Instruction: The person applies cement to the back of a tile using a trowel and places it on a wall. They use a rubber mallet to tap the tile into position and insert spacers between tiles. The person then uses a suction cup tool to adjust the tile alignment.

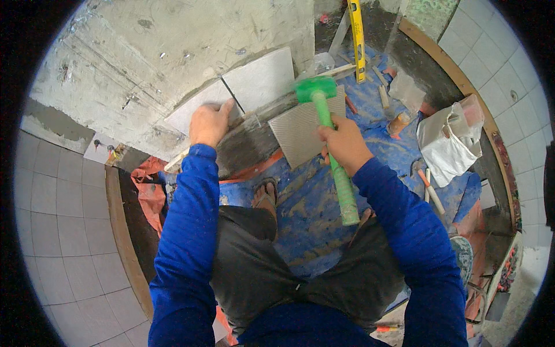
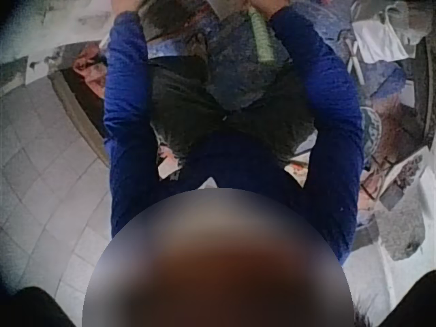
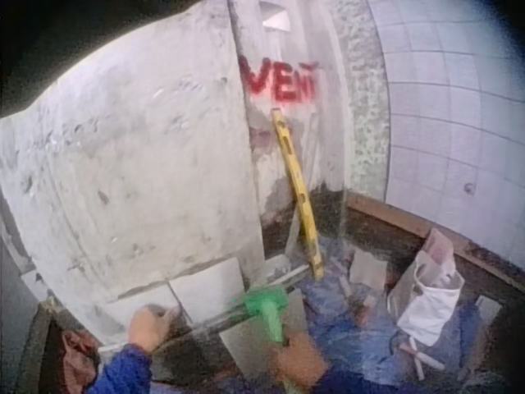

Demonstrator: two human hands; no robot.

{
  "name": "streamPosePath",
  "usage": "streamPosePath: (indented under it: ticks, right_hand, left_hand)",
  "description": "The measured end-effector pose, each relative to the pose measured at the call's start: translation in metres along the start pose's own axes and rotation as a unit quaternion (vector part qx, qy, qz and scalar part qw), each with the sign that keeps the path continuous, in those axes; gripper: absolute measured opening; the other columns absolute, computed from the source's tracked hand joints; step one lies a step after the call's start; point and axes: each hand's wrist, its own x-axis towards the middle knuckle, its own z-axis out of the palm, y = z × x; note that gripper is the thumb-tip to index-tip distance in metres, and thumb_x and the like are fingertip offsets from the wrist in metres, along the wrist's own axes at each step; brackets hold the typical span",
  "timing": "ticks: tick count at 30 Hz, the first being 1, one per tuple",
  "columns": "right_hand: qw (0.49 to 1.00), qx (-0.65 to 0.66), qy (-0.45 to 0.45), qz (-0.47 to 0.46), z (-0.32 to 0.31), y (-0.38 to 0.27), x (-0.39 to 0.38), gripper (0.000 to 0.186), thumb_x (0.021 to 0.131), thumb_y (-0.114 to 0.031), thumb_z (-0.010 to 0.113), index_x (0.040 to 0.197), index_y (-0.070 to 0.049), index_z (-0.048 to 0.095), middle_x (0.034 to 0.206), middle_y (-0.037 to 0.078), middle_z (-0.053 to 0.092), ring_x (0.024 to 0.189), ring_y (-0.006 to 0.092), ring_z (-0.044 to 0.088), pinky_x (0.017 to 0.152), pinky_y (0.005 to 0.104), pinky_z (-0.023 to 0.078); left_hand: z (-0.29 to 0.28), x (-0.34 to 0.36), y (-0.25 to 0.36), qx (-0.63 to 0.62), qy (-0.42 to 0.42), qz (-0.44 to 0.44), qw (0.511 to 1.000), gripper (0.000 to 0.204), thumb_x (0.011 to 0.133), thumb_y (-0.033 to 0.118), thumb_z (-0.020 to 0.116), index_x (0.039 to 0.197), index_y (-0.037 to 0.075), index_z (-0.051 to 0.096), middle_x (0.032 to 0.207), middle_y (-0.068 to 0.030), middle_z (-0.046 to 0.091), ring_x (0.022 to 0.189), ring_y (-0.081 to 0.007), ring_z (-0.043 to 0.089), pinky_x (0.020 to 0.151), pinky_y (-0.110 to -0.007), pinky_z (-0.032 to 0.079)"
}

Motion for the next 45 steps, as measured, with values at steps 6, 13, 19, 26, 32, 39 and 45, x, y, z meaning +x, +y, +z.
streamPosePath:
  ticks: [6, 13, 19, 26, 32, 39, 45]
  right_hand:
    - [0.999, -0.003, 0.036, -0.014, -0.002, -0.002, 0.007, 0.015, 0.096, -0.012, 0.062, 0.096, 0.003, 0.06, 0.082, 0.007, 0.059, 0.052, 0.0168, 0.059, 0.043, 0.0347, 0.048]
    - [1.0, -0.011, 0.006, -0.018, -0.003, 0.003, 0.009, 0.017, 0.097, -0.014, 0.062, 0.098, 0.003, 0.06, 0.083, 0.006, 0.059, 0.054, 0.0158, 0.059, 0.044, 0.033, 0.048]
    - [1.0, 0.007, -0.001, -0.007, -0.011, -0.004, 0.005, 0.017, 0.096, -0.011, 0.062, 0.103, 0.004, 0.059, 0.079, 0.009, 0.059, 0.05, 0.0182, 0.06, 0.041, 0.0352, 0.047]
    - [0.987, 0.009, 0.107, -0.118, -0.014, -0.019, -0.006, 0.021, 0.098, -0.011, 0.062, 0.112, 0.005, 0.06, 0.075, 0.009, 0.06, 0.047, 0.0171, 0.06, 0.04, 0.035, 0.048]
    - [0.99, -0.041, 0.055, -0.122, -0.007, -0.03, -0.009, 0.046, 0.1, -0.016, 0.061, 0.144, -0.001, 0.055, 0.086, 0.003, 0.057, 0.054, 0.0098, 0.056, 0.043, 0.0282, 0.046]
    - [0.989, -0.02, 0.058, -0.134, -0.004, -0.025, -0.009, 0.052, 0.099, -0.016, 0.063, 0.149, -0.002, 0.052, 0.08, 0.005, 0.058, 0.053, 0.012, 0.058, 0.043, 0.03, 0.047]
    - [0.977, -0.076, 0.076, -0.184, -0.009, -0.02, -0.003, 0.052, 0.098, -0.015, 0.064, 0.147, -0.004, 0.053, 0.078, 0.01, 0.064, 0.049, 0.0159, 0.061, 0.044, 0.0334, 0.05]
  left_hand:
    - [-0.002, 0.001, 0.002, -0.039, -0.032, -0.023, 0.998, 0.064, 0.095, 0.059, 0.062, 0.077, 0.0, 0.077, 0.07, -0.0201, 0.072, 0.074, -0.038, 0.073, 0.075, -0.046, 0.055]
    - [-0.008, 0.001, 0.007, -0.04, -0.074, -0.077, 0.993, 0.06, 0.093, 0.059, 0.063, 0.077, 0.003, 0.08, 0.078, -0.0207, 0.075, 0.086, -0.0387, 0.074, 0.083, -0.047, 0.056]
    - [-0.003, 0.001, 0.004, -0.062, -0.064, -0.088, 0.992, 0.059, 0.093, 0.058, 0.064, 0.078, 0.003, 0.08, 0.08, -0.0213, 0.075, 0.088, -0.0396, 0.074, 0.084, -0.047, 0.056]
    - [0.0, 0.001, 0.003, -0.048, -0.042, -0.05, 0.997, 0.062, 0.097, 0.057, 0.061, 0.077, 0.0, 0.079, 0.063, -0.0155, 0.071, 0.063, -0.0313, 0.072, 0.07, -0.042, 0.056]
    - [0.002, -0.001, 0.005, 0.005, -0.014, -0.056, 0.998, 0.062, 0.097, 0.058, 0.062, 0.078, 0.001, 0.079, 0.063, -0.0139, 0.071, 0.066, -0.0306, 0.073, 0.071, -0.043, 0.056]
    - [0.003, -0.001, 0.004, -0.031, -0.025, -0.072, 0.997, 0.063, 0.096, 0.059, 0.062, 0.078, 0.001, 0.079, 0.067, -0.0156, 0.073, 0.073, -0.0344, 0.074, 0.076, -0.046, 0.057]
    - [-0.001, -0.007, 0.015, -0.028, -0.018, -0.079, 0.996, 0.059, 0.096, 0.057, 0.062, 0.078, 0.004, 0.079, 0.073, -0.0198, 0.073, 0.08, -0.0397, 0.074, 0.079, -0.047, 0.056]
